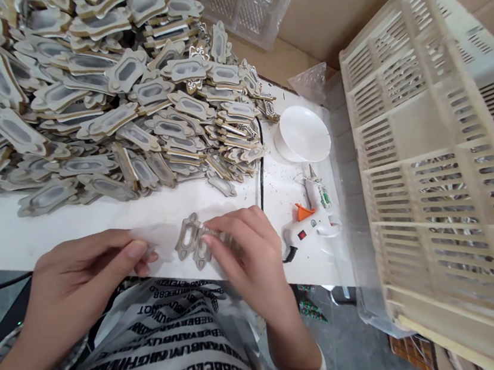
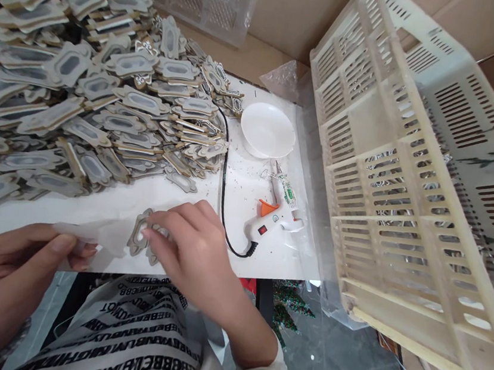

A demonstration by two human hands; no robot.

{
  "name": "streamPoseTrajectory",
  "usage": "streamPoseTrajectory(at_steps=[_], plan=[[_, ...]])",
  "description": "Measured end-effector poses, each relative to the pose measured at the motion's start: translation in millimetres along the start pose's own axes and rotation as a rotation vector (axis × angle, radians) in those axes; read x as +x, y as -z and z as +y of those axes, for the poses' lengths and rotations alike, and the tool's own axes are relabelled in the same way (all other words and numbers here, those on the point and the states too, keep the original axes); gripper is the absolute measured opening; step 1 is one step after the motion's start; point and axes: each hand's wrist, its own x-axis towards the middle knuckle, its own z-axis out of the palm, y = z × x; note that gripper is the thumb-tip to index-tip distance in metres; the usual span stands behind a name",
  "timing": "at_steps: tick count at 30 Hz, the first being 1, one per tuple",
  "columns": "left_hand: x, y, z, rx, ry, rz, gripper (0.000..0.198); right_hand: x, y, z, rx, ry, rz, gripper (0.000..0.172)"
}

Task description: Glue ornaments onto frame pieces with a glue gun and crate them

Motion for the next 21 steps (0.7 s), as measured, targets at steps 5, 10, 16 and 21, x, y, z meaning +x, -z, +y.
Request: streamPoseTrajectory(at_steps=[5, 10, 16, 21], plan=[[1.4, -6.9, 8.1, -0.078, -0.076, -0.109, 0.015, -1.8, -17.7, -13.4, 0.205, -0.001, 0.076, 0.013], [0.6, -6.2, 9.2, -0.053, -0.075, -0.092, 0.014, 1.1, -18.7, -13.5, 0.219, -0.033, 0.107, 0.015], [-0.7, 6.1, 0.3, 0.057, 0.021, 0.078, 0.010, 7.0, 6.8, -1.5, 0.123, -0.003, 0.062, 0.010], [-3.1, 12.5, -15.0, 0.075, 0.042, 0.169, 0.010, 11.7, 16.4, 1.2, -0.079, 0.030, -0.205, 0.015]])
